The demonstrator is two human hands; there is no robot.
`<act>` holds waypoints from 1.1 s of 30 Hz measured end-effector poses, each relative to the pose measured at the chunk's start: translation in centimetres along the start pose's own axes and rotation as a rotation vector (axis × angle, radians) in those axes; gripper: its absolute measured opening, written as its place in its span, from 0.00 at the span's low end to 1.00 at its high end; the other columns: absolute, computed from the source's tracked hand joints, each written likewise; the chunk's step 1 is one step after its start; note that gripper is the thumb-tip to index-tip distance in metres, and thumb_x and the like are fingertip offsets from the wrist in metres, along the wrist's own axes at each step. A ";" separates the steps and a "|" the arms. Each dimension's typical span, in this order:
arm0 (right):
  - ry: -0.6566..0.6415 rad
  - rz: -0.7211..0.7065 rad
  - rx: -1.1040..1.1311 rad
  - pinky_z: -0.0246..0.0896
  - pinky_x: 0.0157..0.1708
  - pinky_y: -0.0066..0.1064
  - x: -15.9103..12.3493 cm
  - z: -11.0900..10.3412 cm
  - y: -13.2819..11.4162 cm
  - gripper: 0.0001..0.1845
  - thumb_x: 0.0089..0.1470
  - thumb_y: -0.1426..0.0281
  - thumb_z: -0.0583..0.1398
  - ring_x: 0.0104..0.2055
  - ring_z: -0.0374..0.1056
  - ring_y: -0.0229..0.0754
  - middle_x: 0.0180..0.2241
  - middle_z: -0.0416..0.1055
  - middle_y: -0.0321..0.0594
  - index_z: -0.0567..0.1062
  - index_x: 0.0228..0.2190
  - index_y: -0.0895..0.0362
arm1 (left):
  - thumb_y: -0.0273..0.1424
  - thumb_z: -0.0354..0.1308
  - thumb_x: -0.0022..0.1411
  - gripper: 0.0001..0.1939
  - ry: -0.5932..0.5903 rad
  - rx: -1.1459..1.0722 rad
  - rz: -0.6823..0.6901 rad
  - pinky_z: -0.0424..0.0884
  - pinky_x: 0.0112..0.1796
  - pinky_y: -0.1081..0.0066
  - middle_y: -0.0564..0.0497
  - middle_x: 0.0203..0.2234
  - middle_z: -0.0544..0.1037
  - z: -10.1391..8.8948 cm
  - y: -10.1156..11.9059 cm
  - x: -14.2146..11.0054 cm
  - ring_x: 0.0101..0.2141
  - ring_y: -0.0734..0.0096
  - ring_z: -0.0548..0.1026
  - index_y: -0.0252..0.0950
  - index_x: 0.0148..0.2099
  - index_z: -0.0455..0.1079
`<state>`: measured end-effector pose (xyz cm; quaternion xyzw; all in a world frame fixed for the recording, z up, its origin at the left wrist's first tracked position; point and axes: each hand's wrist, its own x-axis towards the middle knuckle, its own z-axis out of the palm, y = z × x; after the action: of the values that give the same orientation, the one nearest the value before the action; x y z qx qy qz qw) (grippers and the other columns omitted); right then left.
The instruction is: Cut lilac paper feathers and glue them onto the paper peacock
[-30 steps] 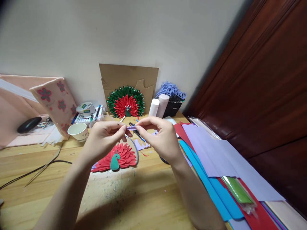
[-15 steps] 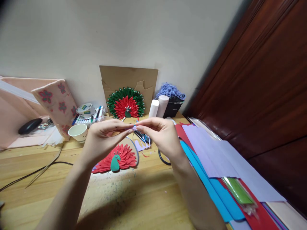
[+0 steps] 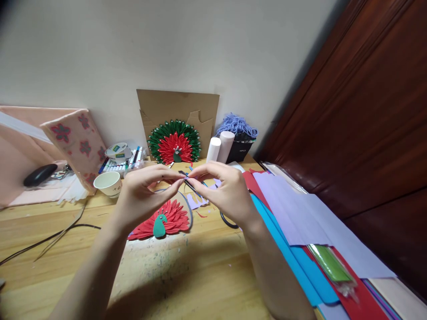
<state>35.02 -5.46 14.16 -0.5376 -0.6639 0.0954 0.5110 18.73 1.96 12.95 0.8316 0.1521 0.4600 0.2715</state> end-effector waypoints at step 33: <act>-0.077 0.010 -0.076 0.66 0.30 0.27 0.0 -0.1 0.0 0.03 0.47 0.76 0.60 0.28 0.70 0.37 0.26 0.73 0.35 0.73 0.27 0.57 | 0.25 0.57 0.54 0.06 -0.048 -0.170 -0.219 0.74 0.29 0.75 0.49 0.27 0.79 1.0 -0.3 -0.2 0.27 0.74 0.76 0.33 0.33 0.75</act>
<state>35.10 -5.47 14.23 -0.5558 -0.6835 0.0934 0.4638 19.44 1.83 12.21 0.7948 0.1957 0.4188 0.3932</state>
